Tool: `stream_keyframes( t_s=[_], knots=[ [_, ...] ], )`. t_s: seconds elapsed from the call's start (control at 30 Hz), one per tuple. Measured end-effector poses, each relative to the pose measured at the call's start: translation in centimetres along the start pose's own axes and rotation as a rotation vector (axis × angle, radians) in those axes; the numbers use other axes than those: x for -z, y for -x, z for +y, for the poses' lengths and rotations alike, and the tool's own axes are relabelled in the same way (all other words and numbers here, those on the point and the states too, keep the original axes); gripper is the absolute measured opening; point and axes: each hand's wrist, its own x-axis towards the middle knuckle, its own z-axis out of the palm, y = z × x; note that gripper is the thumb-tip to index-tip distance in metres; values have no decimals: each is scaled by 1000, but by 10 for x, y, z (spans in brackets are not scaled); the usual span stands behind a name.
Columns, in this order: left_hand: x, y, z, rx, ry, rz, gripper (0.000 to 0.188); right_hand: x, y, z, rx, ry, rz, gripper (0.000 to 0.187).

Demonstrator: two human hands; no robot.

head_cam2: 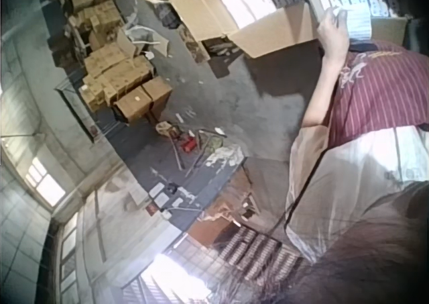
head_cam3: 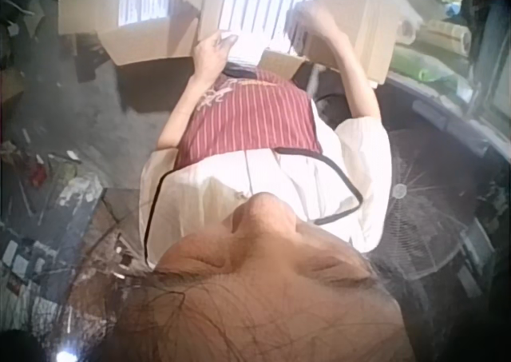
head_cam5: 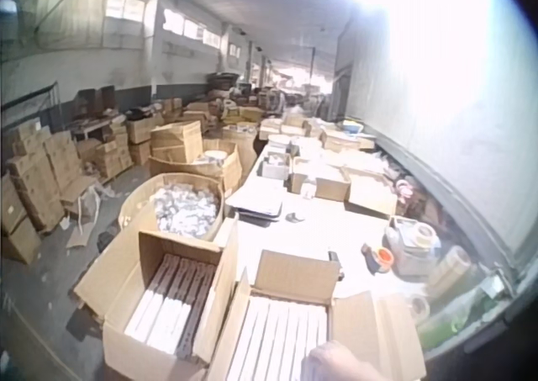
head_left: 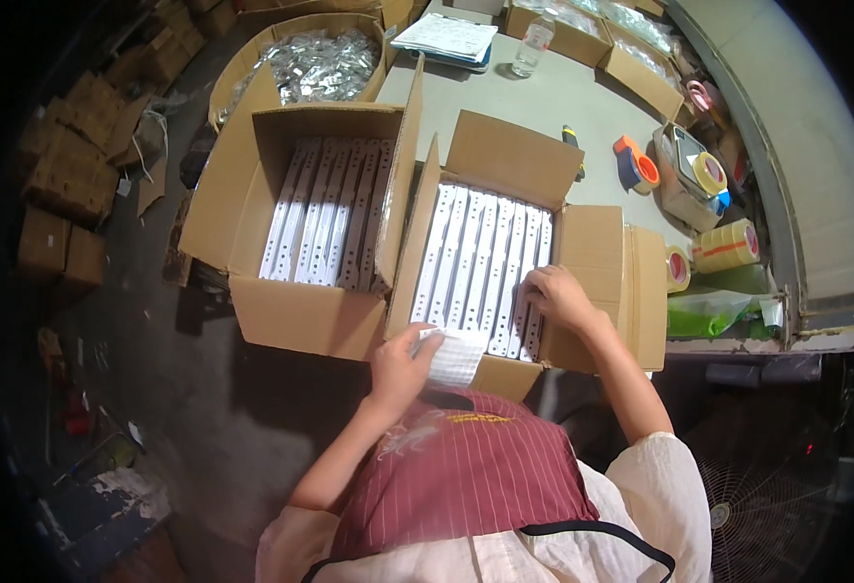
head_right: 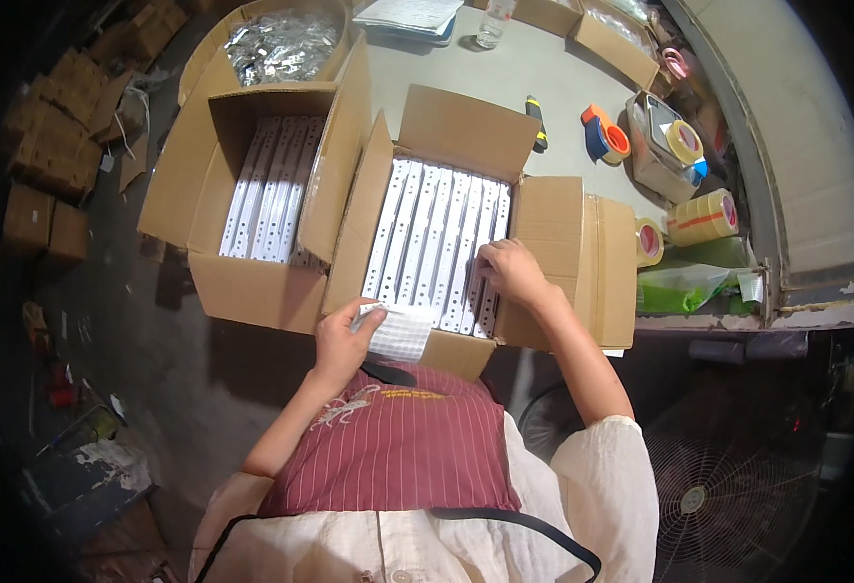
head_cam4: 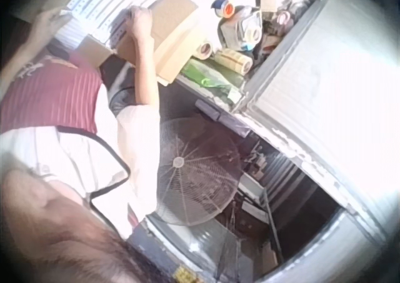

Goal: The person packs metal rails into cardboard boxes, opens boxes using a utility knife, and applies adhesive stickers onto the metal rails by hand.

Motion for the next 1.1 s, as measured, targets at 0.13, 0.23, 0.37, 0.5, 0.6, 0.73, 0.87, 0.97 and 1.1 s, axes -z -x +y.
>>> stream_keyframes(
  t_s=[0.13,0.23,0.37,0.5,0.6,0.73,0.87,0.97,1.1],
  knots=[
    [-1,0,-3,-3,3,17,26,7,4,8,20,-95,-13,15],
    [-2,0,-3,-13,-14,34,24,12,9,7,100,175,62,22],
    [-3,0,-3,-19,-18,37,23,19,11,7,40,48,-60,29],
    [-5,0,-6,-34,-25,40,23,10,11,9,63,96,-51,32],
    [-3,1,-4,-35,-35,32,23,6,11,4,52,203,-30,31],
    [3,3,4,-24,-6,-7,25,13,5,-1,-88,310,111,23],
    [9,10,6,-25,98,-69,23,-6,6,-22,-187,648,56,30],
    [18,13,8,-4,160,-119,23,-27,7,-71,-538,572,-201,80],
    [30,13,17,3,292,-250,22,-78,25,-91,-573,485,187,94]
  ],
)
